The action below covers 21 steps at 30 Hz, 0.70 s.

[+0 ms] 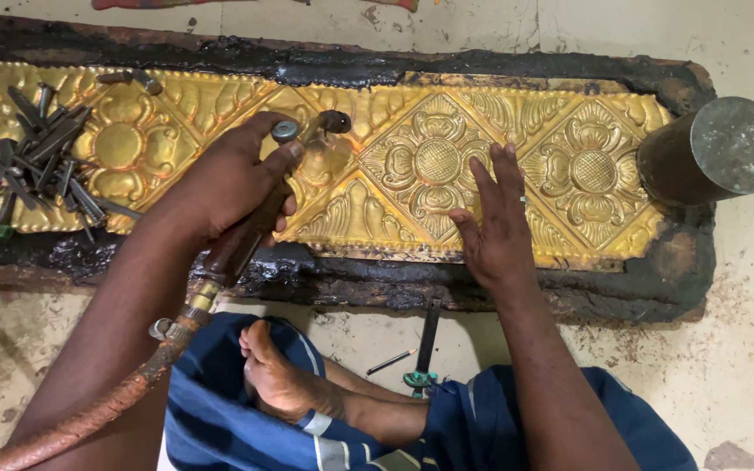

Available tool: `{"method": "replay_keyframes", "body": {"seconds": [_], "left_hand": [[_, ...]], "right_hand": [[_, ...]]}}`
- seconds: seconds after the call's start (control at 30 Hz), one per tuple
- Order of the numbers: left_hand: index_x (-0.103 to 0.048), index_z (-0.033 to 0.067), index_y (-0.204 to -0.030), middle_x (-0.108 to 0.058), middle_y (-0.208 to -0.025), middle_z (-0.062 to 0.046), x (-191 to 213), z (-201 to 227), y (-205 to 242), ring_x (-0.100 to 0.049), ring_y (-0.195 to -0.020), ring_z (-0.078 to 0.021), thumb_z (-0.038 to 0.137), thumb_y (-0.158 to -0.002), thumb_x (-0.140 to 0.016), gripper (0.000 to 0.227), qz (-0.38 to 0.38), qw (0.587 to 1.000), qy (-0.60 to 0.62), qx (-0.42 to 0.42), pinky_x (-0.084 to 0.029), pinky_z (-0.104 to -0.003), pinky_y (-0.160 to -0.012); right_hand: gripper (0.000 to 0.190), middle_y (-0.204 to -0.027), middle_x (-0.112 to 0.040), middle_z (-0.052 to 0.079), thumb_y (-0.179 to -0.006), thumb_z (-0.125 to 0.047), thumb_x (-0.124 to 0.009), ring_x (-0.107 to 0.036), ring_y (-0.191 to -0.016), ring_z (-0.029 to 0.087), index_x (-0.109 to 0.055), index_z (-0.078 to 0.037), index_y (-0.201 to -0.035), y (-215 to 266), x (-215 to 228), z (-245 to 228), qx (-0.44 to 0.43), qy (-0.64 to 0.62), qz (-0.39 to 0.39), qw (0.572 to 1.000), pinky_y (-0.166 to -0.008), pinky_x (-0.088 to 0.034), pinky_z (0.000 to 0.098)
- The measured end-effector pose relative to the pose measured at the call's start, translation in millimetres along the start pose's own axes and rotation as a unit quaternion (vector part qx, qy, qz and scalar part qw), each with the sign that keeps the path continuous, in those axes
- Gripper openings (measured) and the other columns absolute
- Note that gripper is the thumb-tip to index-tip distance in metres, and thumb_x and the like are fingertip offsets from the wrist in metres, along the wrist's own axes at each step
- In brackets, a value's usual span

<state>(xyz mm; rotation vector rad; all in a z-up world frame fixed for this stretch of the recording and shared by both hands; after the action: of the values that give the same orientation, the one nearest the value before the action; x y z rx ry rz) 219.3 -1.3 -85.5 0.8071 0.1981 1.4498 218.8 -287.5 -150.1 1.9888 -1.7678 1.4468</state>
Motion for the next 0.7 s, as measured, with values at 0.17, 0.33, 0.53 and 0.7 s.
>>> {"method": "replay_keyframes", "body": {"seconds": [0.17, 0.33, 0.53, 0.7], "left_hand": [[-0.045, 0.0236, -0.143, -0.062, -0.066, -0.01, -16.6, -4.4, 4.6, -0.059, -0.048, -0.0201, 0.033, -0.1, -0.052, 0.044, -0.025, 1.0, 0.008, 0.0, -0.051, -0.037, -0.04], [-0.046, 0.023, -0.143, -0.061, -0.065, -0.009, -32.0, -25.3, 30.6, -0.059, -0.047, -0.0186, 0.035, -0.101, -0.054, 0.044, -0.047, 0.999, -0.008, 0.014, -0.05, -0.036, -0.04], [-0.043, 0.0271, -0.148, -0.059, -0.064, -0.009, -16.4, -65.1, 76.3, -0.056, -0.045, -0.0205, 0.037, -0.1, -0.057, 0.051, -0.022, 0.997, -0.024, 0.066, -0.048, -0.037, -0.039], [-0.047, 0.0209, -0.145, -0.06, -0.064, -0.007, -22.5, -70.7, 87.3, -0.059, -0.047, -0.0184, 0.034, -0.1, -0.059, 0.049, -0.01, 0.999, -0.034, 0.02, -0.051, -0.035, -0.04]], "right_hand": [[0.061, -0.168, -0.033, 0.019, -0.109, -0.042, -0.058, -0.026, -0.161, 0.04, -0.04, -0.014, -0.159, -0.1, -0.9, -0.2, -0.006, -0.004, -0.008, 1.0, -0.131, -0.026, 0.0547], [0.061, -0.169, -0.032, 0.02, -0.109, -0.041, -0.056, -0.025, -0.161, 0.041, -0.041, -0.01, -0.159, 3.9, 1.2, -2.2, -0.017, 0.018, -0.024, 0.999, -0.131, -0.023, 0.0563], [0.061, -0.169, -0.03, 0.021, -0.107, -0.039, -0.06, -0.024, -0.16, 0.042, -0.042, -0.008, -0.157, 14.2, 5.9, -23.5, 0.005, 0.016, -0.025, 1.0, -0.13, -0.023, 0.0562], [0.063, -0.167, -0.032, 0.02, -0.105, -0.036, -0.063, -0.027, -0.159, 0.042, -0.042, -0.008, -0.157, 27.2, 13.2, -39.9, 0.002, 0.011, -0.022, 1.0, -0.13, -0.023, 0.0561]]}}
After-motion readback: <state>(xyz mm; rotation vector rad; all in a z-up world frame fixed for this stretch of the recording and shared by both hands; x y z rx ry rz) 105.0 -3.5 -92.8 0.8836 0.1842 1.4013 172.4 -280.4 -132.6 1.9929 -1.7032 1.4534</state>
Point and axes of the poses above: each hand's wrist, its own y-axis away from the middle knuckle, its own x-axis out of the back of the hand, z = x × y, the point moved 10 cm from there along -y, towards the middle knuckle
